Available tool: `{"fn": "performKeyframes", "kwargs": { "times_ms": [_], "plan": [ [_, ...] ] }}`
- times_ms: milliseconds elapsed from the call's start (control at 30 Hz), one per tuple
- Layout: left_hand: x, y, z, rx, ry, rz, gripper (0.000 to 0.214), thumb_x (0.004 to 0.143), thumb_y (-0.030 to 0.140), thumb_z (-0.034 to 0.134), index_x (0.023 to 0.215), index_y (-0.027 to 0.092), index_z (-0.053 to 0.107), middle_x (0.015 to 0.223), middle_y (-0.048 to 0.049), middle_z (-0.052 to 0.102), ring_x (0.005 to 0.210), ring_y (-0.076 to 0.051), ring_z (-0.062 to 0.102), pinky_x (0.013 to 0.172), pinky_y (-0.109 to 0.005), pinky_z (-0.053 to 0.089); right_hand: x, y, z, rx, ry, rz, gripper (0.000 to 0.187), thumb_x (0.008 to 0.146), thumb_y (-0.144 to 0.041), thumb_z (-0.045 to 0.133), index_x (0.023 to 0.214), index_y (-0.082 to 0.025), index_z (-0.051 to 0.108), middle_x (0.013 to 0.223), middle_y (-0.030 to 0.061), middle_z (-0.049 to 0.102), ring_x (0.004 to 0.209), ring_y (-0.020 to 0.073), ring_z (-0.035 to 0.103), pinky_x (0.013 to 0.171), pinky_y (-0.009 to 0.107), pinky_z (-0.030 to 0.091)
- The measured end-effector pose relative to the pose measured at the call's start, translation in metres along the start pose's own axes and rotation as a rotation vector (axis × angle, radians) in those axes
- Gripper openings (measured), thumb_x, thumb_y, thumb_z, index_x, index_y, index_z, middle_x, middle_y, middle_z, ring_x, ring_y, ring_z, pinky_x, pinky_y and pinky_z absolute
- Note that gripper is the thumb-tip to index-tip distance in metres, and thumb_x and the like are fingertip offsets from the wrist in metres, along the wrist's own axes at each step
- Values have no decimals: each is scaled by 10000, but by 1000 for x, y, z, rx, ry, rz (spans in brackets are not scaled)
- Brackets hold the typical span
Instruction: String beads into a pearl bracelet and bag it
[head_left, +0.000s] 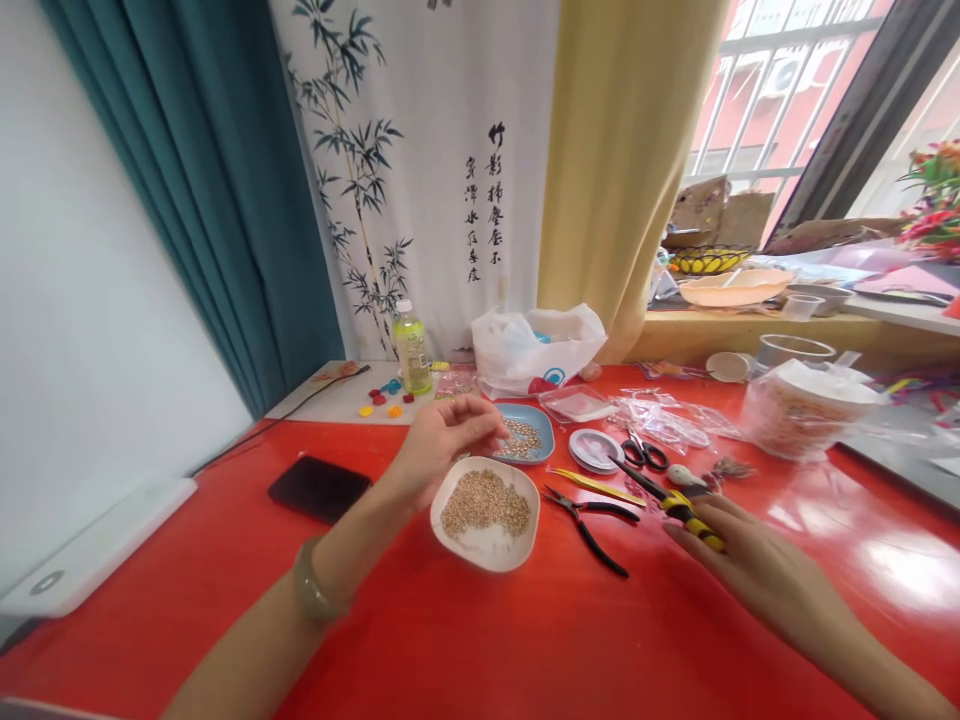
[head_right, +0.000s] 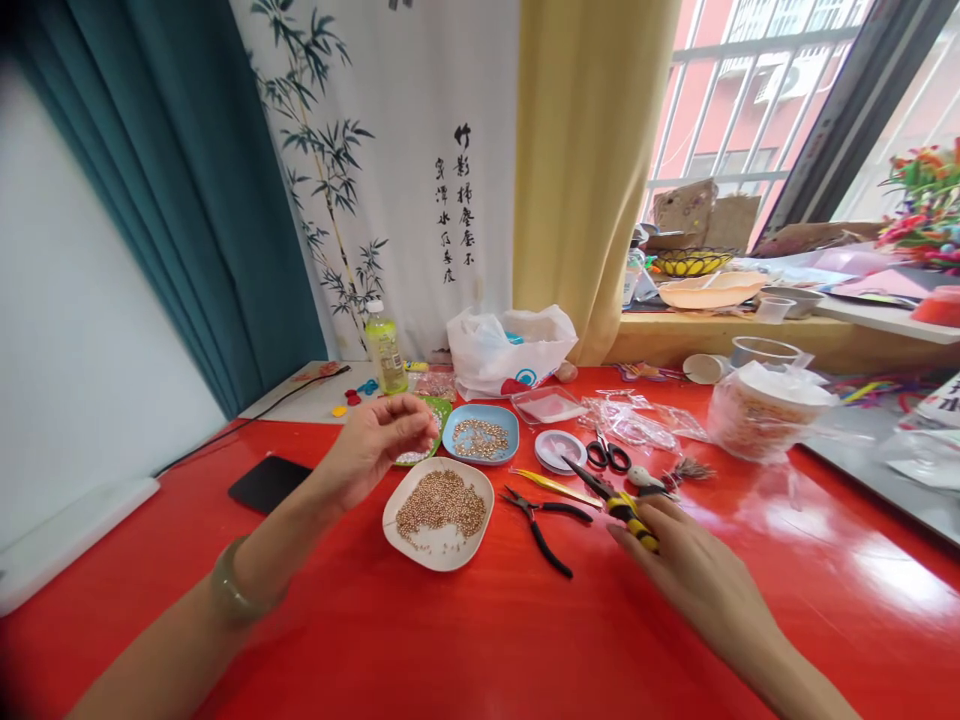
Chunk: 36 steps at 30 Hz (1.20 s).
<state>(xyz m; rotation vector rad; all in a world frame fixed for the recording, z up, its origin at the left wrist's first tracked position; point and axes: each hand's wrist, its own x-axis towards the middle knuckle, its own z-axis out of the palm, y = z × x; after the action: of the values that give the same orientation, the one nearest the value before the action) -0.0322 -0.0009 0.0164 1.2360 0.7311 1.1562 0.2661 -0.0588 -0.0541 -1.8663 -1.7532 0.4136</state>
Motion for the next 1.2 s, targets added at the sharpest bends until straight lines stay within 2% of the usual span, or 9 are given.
{"fn": "performKeyframes", "kwargs": {
  "times_ms": [200, 400, 467, 567, 700, 833, 933, 1067, 1200],
  "plan": [
    [10, 29, 4, -70, 98, 123, 143, 643, 228, 675, 697, 126, 590, 641, -17, 647, 545, -73, 573, 577, -195, 463, -4, 34, 4, -222, -36, -109, 324, 730, -485, 455, 715, -204, 614, 898, 140, 608, 838, 326, 567, 737, 444, 416],
    [20, 51, 27, -129, 85, 177, 140, 635, 201, 673, 720, 117, 600, 640, -16, 656, 524, -64, 582, 562, -180, 472, -4, -20, -5, -91, 208, -70, 268, 674, -518, 529, 721, -272, 623, 939, 113, 627, 868, 373, 529, 627, 452, 403],
    [23, 53, 35, -164, 79, 178, 126, 645, 191, 664, 725, 114, 605, 648, -16, 658, 532, -62, 587, 566, -173, 474, -1, -48, 2, 257, -49, -89, 309, 692, -498, 547, 887, -267, 607, 872, 73, 641, 717, 264, 561, 595, 391, 438],
    [28, 51, 43, -245, 93, 164, 109, 658, 182, 653, 726, 110, 609, 666, -15, 662, 548, -56, 590, 568, -156, 472, 5, -85, 22, 772, -451, -111, 508, 701, -412, 589, 1163, -253, 451, 1249, 81, 471, 659, 146, 564, 661, 358, 483],
    [37, 41, 39, -335, 189, 144, 75, 663, 162, 642, 695, 107, 604, 646, -8, 656, 540, -46, 580, 568, -143, 467, 17, -102, 48, 1063, -424, -33, 423, 683, -314, 625, 1060, -200, 471, 1195, 75, 466, 750, 124, 561, 732, 310, 459],
    [44, 32, 29, -436, 273, 51, 12, 674, 111, 615, 667, 104, 607, 619, 0, 645, 529, -37, 570, 567, -129, 466, 29, -103, 57, 1037, -381, -31, 488, 701, -240, 613, 1148, -213, 419, 769, -17, 569, 672, 123, 544, 701, 296, 424],
    [46, 30, 26, -516, 293, -5, 50, 695, 87, 586, 652, 98, 608, 607, -5, 640, 518, -35, 565, 541, -116, 466, 32, -109, 56, 1001, -525, -73, 528, 718, -220, 592, 1213, -218, 408, 624, -49, 556, 645, 127, 538, 682, 288, 415],
    [47, 28, 19, -615, 304, -36, 83, 728, 71, 551, 667, 86, 606, 618, -14, 640, 528, -38, 573, 539, -108, 475, 28, -116, 56, 1012, -725, -66, 216, 739, -254, 556, 922, -159, 618, 700, 3, 621, 608, 105, 557, 627, 258, 420],
    [50, 24, 4, -687, 326, -22, 103, 751, 56, 523, 681, 63, 599, 599, -23, 628, 531, -46, 578, 539, -104, 482, 24, -111, 59, 1142, -810, 7, 158, 721, -225, 555, 813, -131, 643, 751, 36, 653, 612, 96, 580, 617, 238, 437]
  ]
}}
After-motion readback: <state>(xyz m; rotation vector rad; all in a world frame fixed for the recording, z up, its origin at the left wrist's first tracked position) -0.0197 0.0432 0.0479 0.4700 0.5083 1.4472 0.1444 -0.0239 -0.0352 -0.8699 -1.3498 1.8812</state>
